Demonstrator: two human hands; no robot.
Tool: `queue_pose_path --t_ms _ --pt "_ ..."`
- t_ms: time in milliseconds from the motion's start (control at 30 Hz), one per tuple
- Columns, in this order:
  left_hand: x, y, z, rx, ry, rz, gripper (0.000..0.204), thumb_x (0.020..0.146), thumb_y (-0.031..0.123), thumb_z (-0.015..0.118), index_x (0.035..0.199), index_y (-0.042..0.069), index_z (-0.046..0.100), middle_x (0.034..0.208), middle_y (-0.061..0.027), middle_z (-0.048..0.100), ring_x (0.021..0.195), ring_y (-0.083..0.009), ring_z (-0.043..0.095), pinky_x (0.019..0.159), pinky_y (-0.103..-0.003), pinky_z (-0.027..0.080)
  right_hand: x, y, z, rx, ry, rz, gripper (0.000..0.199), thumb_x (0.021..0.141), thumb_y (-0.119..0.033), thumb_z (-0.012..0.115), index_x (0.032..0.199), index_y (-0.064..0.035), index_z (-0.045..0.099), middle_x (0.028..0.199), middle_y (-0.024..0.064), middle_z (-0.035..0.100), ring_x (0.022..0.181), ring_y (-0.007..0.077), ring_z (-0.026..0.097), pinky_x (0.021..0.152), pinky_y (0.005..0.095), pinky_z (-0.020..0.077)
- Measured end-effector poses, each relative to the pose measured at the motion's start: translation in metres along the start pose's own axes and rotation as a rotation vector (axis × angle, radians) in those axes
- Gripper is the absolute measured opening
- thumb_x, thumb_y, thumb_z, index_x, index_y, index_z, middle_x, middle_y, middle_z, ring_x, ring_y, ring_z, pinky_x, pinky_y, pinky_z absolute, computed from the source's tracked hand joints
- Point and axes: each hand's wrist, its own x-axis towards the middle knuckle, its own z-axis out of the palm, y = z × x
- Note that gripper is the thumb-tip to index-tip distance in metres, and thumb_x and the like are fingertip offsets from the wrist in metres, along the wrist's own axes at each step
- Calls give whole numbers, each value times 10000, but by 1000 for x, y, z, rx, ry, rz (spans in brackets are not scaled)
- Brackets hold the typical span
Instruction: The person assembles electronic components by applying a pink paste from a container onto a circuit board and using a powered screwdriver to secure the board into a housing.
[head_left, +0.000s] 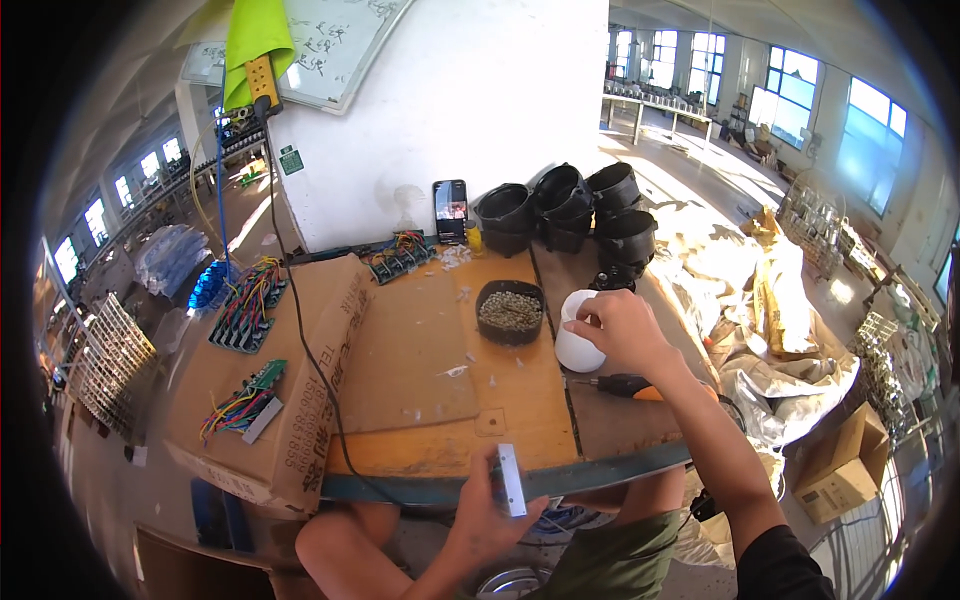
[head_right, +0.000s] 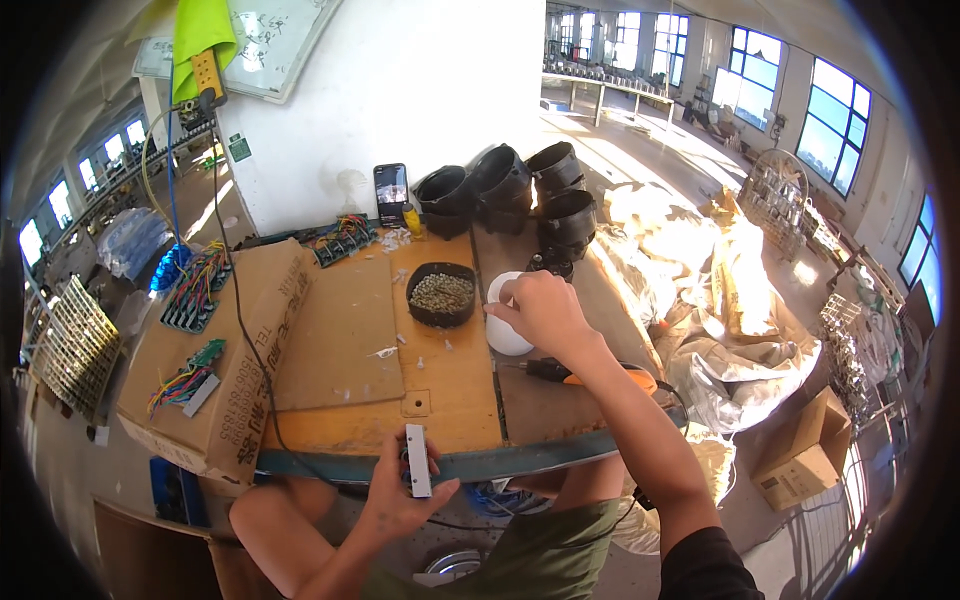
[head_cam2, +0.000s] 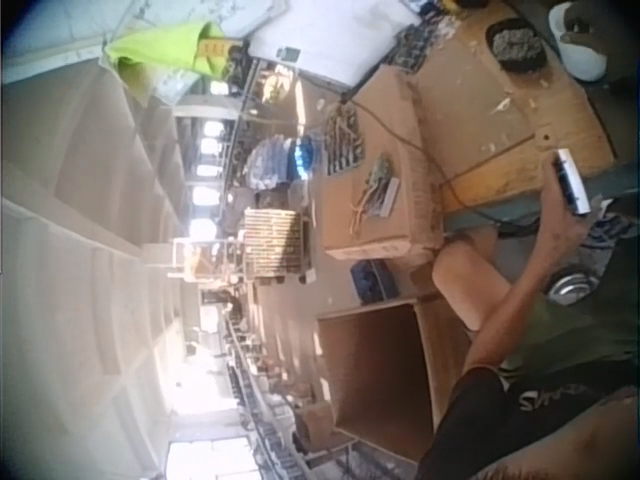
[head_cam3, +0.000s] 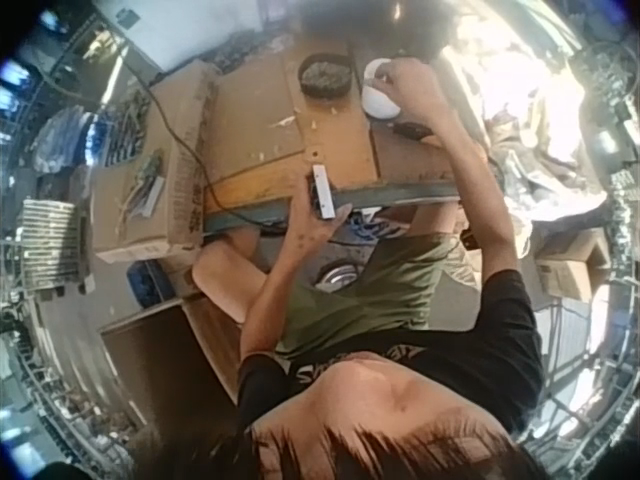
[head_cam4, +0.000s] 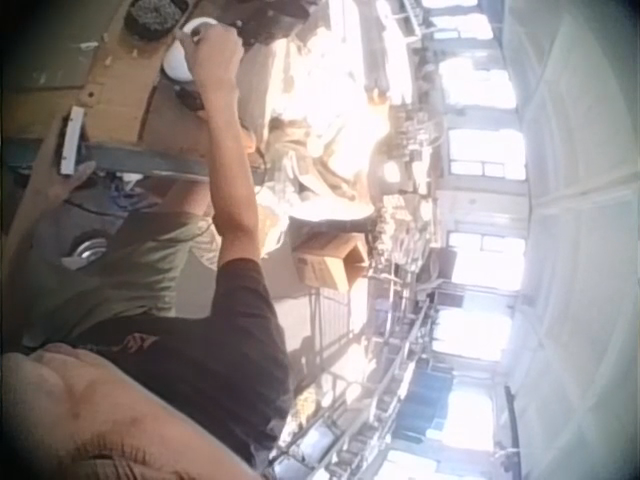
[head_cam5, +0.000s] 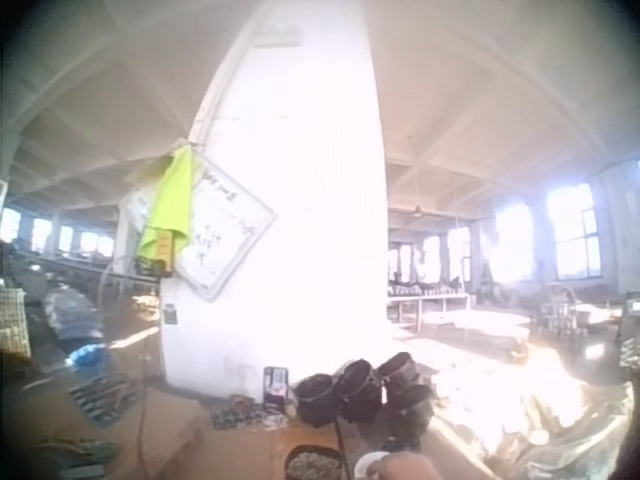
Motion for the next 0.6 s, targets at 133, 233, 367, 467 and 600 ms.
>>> queue_pose_path --t_ms 133,233,367,467,600 --pt "0 0 1 0 -8 6 671 780 95 816 1292 23 389 1029 -78 571 862 -147 565 771 -304 493 10 24 8 -94 90 -12 165 820 -172 653 751 -35 714 737 167 671 708 354 664 653 441 547" --pt "-1 1 -1 0 -2 -9 664 781 92 814 1289 23 391 1029 -81 575 861 -147 568 771 -304 493 13 36 5 -114 16 8 146 804 -154 647 775 -36 728 744 182 670 726 366 667 685 442 554" --pt "-2 -5 -3 7 14 -13 653 785 87 809 1286 24 395 1030 -83 581 866 -144 571 771 -304 493 14 43 -5 -51 -88 47 159 794 -157 652 754 -37 748 716 191 675 712 369 669 695 419 556" --pt "-1 -6 -2 9 9 -16 654 788 82 805 1290 25 390 1029 -81 581 867 -142 573 771 -303 493 16 43 -13 104 -172 185 180 782 -175 669 730 -26 757 684 176 685 674 336 680 666 392 547" --pt "-1 -9 -1 -1 3 -18 657 791 74 801 1295 28 381 1028 -78 576 867 -139 569 768 -300 492 17 57 -9 363 -170 331 213 766 -198 696 703 -1 747 606 103 660 579 203 633 585 315 496"
